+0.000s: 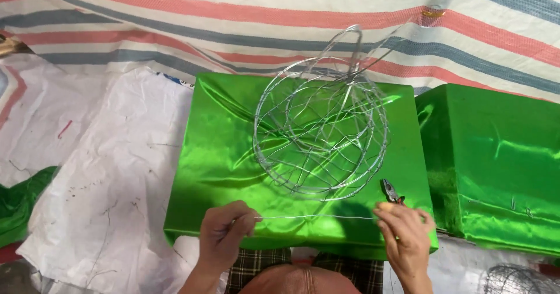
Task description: Shaping and securing a wire frame for a lantern base using pliers and thin wire.
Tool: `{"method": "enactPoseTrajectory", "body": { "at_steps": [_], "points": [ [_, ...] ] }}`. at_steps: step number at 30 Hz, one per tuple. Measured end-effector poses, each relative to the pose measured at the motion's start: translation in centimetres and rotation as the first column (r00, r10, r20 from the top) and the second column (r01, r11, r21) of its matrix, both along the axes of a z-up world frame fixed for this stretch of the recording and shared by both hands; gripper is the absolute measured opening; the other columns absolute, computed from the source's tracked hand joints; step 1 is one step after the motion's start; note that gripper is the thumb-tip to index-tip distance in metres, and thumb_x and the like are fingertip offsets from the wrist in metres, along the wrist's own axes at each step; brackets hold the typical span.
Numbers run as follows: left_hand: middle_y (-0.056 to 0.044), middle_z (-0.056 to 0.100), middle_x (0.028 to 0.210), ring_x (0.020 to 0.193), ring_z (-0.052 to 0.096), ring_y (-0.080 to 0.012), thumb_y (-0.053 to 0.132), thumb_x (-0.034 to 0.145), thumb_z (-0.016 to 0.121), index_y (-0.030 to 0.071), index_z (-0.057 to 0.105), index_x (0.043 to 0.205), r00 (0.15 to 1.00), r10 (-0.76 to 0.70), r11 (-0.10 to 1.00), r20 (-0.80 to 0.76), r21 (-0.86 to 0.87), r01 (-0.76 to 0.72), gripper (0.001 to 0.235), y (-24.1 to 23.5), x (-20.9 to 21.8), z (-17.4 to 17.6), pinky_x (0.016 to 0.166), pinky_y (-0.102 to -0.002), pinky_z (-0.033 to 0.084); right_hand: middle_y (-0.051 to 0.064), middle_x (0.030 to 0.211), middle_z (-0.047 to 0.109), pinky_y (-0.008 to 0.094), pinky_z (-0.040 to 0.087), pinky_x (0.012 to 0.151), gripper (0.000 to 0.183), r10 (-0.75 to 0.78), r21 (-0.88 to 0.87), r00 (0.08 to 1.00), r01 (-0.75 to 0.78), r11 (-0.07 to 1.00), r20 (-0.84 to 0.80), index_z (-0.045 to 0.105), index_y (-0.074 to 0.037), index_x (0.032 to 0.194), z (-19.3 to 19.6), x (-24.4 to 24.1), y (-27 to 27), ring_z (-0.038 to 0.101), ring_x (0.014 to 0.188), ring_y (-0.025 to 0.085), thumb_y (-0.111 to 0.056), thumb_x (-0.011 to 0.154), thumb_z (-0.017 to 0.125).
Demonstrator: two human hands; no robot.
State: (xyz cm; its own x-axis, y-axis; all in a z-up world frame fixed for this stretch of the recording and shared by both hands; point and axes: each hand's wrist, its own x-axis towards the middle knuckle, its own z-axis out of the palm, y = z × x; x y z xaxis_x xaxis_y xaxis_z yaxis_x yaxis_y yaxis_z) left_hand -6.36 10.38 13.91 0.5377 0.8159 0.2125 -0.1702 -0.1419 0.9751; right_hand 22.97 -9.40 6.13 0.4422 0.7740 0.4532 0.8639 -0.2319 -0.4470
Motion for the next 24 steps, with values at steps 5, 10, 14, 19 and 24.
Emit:
{"method": "enactPoseTrajectory", "body": {
  "at_steps": [5,10,14,19,24],
  "points": [
    [-0.003,0.064,0.088,0.072,0.055,-0.013,-0.001,0.078,0.064,0.004,0.066,0.109,0.985,0.145,0.952,-0.096,0.286,-0.112,0.032,-0.1,-0.9,3.8,0.063,-0.026,0.045,0.003,0.098,0.078,0.028,0.054,0.08,0.015,0.02,0.054,0.984,-0.01,0.999,-0.179,0.077,-0.007,0.099,0.1,-0.6,0.1,0.07,0.083,0.016,-0.005,0.084,0.075],
    [-0.009,0.066,0.096,0.072,0.058,-0.0167,0.012,0.078,0.065,0.006,0.066,0.107,0.955,0.289,0.765,0.058,0.586,-0.267,0.029,-1.3,-3.0,5.6,0.061,-0.026,0.048,0.007,0.099,0.076,0.026,0.053,0.075,0.017,-0.073,0.084,0.953,0.102,0.991,-0.295,0.076,-0.004,0.107,0.0,-0.2,-0.4,0.069,0.086,0.016,0.002,0.092,0.072],
    [0.001,0.067,0.078,0.064,0.055,-0.0144,0.014,0.083,0.066,0.009,0.069,0.092,0.996,0.086,0.737,-0.006,0.673,-0.059,0.011,-1.8,-0.9,5.3,0.06,-0.028,0.048,0.009,0.102,0.077,0.025,0.056,0.074,0.018,-0.018,0.135,0.926,0.074,0.988,-0.376,0.075,-0.003,0.108,-1.3,-0.1,-0.5,0.07,0.083,0.016,0.004,0.092,0.07],
    [0.001,0.063,0.069,0.056,0.049,-0.0103,0.01,0.089,0.068,0.007,0.072,0.093,0.997,0.011,0.891,-0.077,0.453,0.026,0.006,-3.2,1.4,-0.5,0.051,-0.025,0.041,0.01,0.101,0.076,0.026,0.059,0.078,0.017,0.047,0.189,0.879,0.05,0.981,-0.475,0.074,0.001,0.107,-2.3,0.0,-1.1,0.071,0.083,0.017,0.004,0.092,0.068],
    [-0.002,0.064,0.067,0.054,0.051,-0.0111,0.0,0.083,0.07,0.002,0.073,0.09,0.988,0.01,0.955,-0.151,0.293,0.036,0.008,-3.9,1.5,-2.6,0.049,-0.025,0.041,0.012,0.102,0.077,0.029,0.06,0.083,0.016,0.096,0.242,0.751,0.087,0.966,-0.653,0.071,0.002,0.11,-3.4,0.4,-1.9,0.073,0.086,0.02,-0.003,0.096,0.064]
  ]
}}
